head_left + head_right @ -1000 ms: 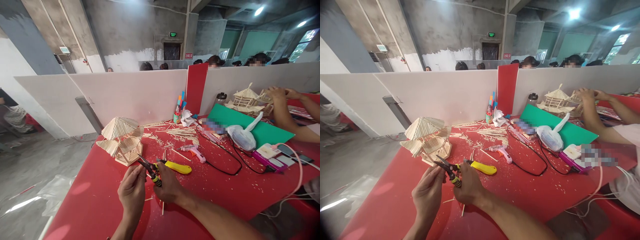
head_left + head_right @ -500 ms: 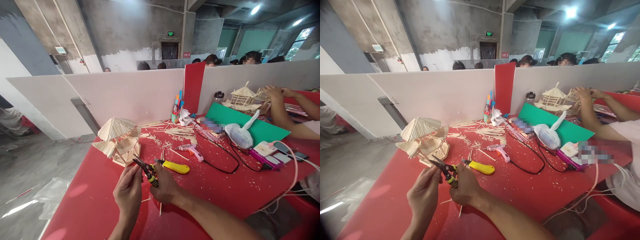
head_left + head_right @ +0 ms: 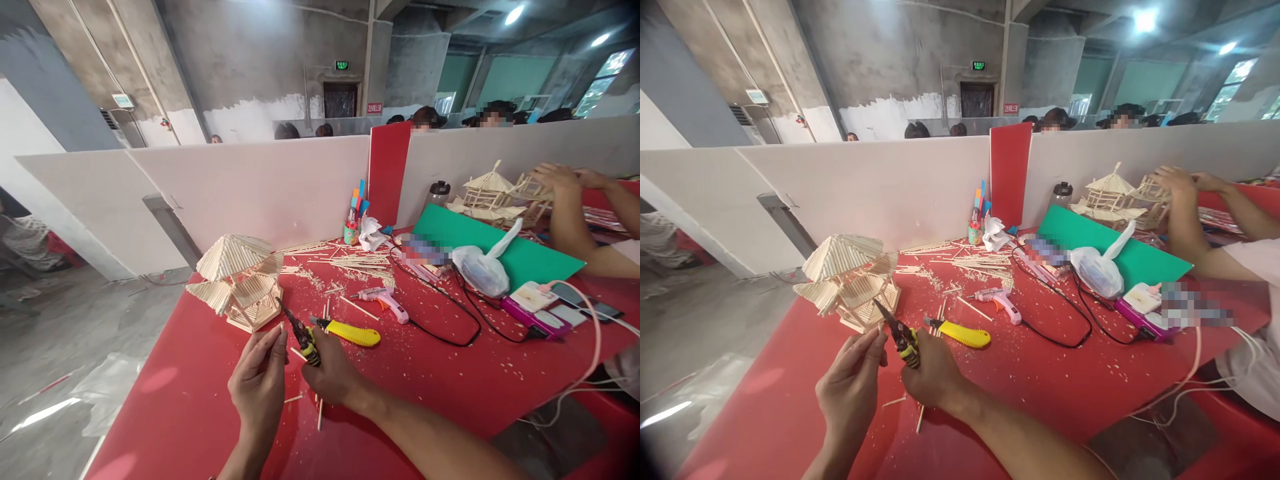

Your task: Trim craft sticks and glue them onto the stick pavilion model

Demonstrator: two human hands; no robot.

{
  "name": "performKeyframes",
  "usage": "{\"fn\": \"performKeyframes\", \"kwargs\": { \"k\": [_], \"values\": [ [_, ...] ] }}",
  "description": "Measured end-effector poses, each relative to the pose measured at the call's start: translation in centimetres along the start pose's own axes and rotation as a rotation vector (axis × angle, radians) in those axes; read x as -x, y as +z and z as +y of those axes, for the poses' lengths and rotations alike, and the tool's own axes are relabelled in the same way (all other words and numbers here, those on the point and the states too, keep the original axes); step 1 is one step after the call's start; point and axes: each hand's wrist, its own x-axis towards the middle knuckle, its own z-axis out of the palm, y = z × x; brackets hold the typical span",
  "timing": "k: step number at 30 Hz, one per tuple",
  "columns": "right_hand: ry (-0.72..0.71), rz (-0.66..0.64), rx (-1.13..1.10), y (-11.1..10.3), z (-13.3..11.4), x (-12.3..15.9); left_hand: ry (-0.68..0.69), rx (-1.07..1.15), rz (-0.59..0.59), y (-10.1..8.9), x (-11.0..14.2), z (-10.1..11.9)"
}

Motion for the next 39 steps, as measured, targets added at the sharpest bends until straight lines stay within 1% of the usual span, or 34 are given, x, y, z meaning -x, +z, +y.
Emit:
{"fn": "performKeyframes", "kwargs": {
  "k": [4, 7, 10, 14, 18, 25, 29, 32, 35, 37, 39],
  "values": [
    [0.003, -0.014, -0.024, -0.6, 0.0, -0.3, -0.005, 0.034, -0.029, -0.1, -0.2, -0.4],
    [-0.046, -0.021, 0.093, -1.1, 0.0, -0.3, 0.010, 0.023, -0.055, -0.3, -0.5, -0.5],
    [-0.096, -0.007, 0.228, -1.3, 0.2, -0.2, 0.031, -0.057, -0.087, -0.4, -1.0, -0.4],
    [-0.104, -0.005, 0.303, -1.3, 0.5, -0.1, 0.141, -0.162, -0.134, -0.8, -1.8, -0.5],
    [-0.111, -0.011, 0.303, -1.5, 0.4, -0.2, 0.249, -0.237, -0.156, -1.2, -2.1, -0.6],
    [-0.042, -0.077, 0.267, -2.0, 0.0, -0.1, 0.404, -0.296, -0.164, -1.6, -2.3, -0.9],
    [-0.010, -0.106, 0.239, -2.1, 0.1, -0.1, 0.450, -0.320, -0.162, -1.7, -2.3, -1.2],
    [-0.004, -0.122, 0.215, -2.1, 0.1, -0.1, 0.458, -0.305, -0.157, -1.6, -2.3, -1.2],
    [0.007, -0.119, 0.197, -2.1, -0.2, 0.0, 0.424, -0.284, -0.143, -1.5, -2.2, -1.1],
    [0.024, -0.113, 0.189, -2.2, -0.4, -0.1, 0.365, -0.261, -0.134, -1.4, -2.2, -1.1],
    [0.046, -0.101, 0.180, -2.3, -0.6, -0.1, 0.254, -0.215, -0.123, -1.2, -2.2, -1.1]
  ]
}}
